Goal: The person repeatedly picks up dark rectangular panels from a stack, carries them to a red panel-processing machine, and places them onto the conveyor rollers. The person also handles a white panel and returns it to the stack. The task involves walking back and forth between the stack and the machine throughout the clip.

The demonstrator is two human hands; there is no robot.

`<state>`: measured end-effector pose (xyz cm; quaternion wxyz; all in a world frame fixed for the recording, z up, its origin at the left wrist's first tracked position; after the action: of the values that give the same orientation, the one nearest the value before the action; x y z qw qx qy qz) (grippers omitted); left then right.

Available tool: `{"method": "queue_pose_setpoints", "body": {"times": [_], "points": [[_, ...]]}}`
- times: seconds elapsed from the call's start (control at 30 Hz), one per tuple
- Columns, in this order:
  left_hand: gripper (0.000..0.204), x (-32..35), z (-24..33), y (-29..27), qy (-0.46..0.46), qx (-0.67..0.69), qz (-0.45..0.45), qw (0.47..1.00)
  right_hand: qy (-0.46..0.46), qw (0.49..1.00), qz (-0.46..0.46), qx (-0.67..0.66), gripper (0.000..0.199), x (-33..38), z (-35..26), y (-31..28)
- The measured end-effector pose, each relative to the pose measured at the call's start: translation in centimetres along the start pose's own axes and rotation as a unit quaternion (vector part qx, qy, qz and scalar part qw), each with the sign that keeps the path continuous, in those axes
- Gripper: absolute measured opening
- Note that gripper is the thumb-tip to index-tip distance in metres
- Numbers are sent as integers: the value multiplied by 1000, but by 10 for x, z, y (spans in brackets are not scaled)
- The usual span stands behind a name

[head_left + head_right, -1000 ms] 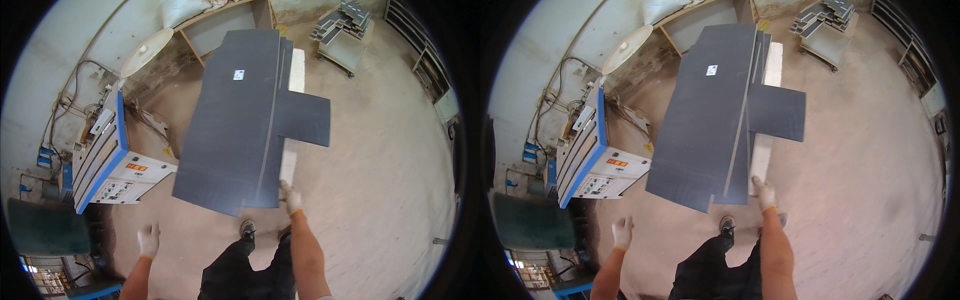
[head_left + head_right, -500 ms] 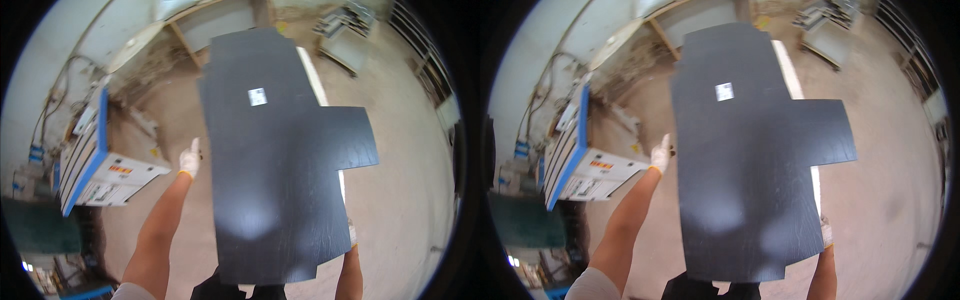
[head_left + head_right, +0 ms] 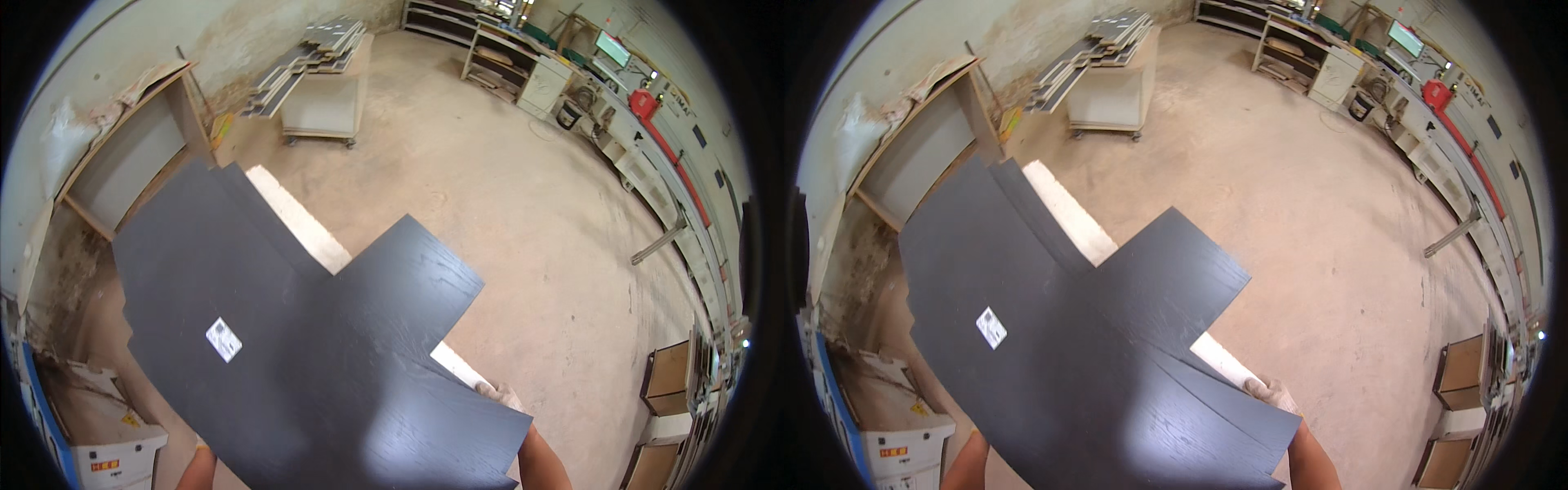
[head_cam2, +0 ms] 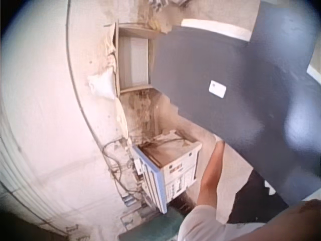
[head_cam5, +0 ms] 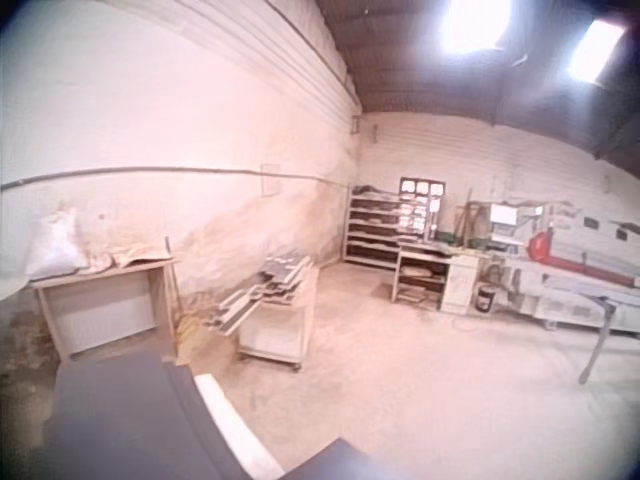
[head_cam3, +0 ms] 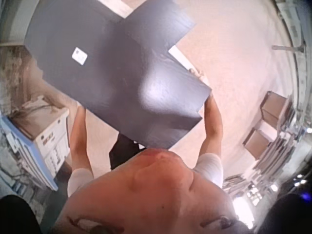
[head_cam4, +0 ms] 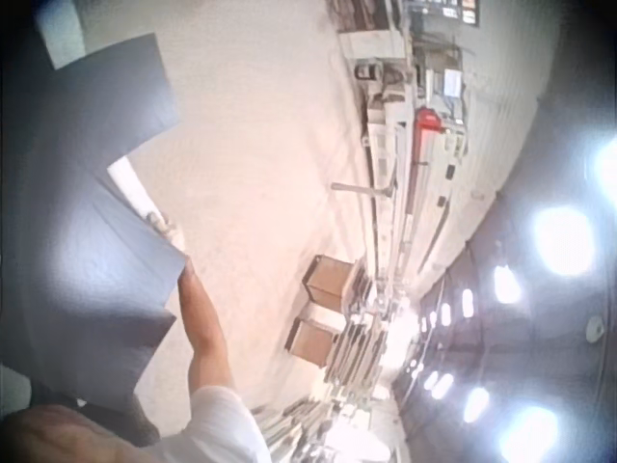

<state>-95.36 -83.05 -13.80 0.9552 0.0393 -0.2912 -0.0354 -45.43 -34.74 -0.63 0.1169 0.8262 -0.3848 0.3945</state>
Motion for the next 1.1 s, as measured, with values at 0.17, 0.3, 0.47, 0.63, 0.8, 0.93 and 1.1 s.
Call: {"method": "queue_pose_setpoints", "body": {"times": [0.17,0.3,0.47,0.63,0.8,0.93,1.1], "points": [[68,-45,8,19,-26,-5,-22,999,8,998,41,-53,45,1,-2,11],[67,-71,19,39,-42,-12,-49,998,9,994,102,-25,44,-5,4,16],[66,-90,32,69,-55,-17,-84,995,14,978,197,-66,37,-6,18,14],[65,-97,35,118,-60,-25,-112,992,15,964,262,-37,30,-16,34,-4],[64,-109,38,207,-68,-29,-143,987,-7,936,297,-187,32,-42,31,-29],[63,-128,42,281,-78,-34,-178,980,12,911,362,-195,34,-45,9,-40],[62,-151,56,373,-89,-50,-218,971,37,910,380,-163,34,-56,-40,-59]]}}
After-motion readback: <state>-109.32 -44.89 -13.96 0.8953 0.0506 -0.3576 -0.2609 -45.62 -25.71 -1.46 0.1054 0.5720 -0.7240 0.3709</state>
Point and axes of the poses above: each hand's wrist, its own x-axis away from the middle knuckle, its own y-axis out of the palm, z = x × y, the point moved 3 cm from there along -x, towards the middle knuckle, and after that the axes turned 4 degrees about y, right-handed, at the moved point
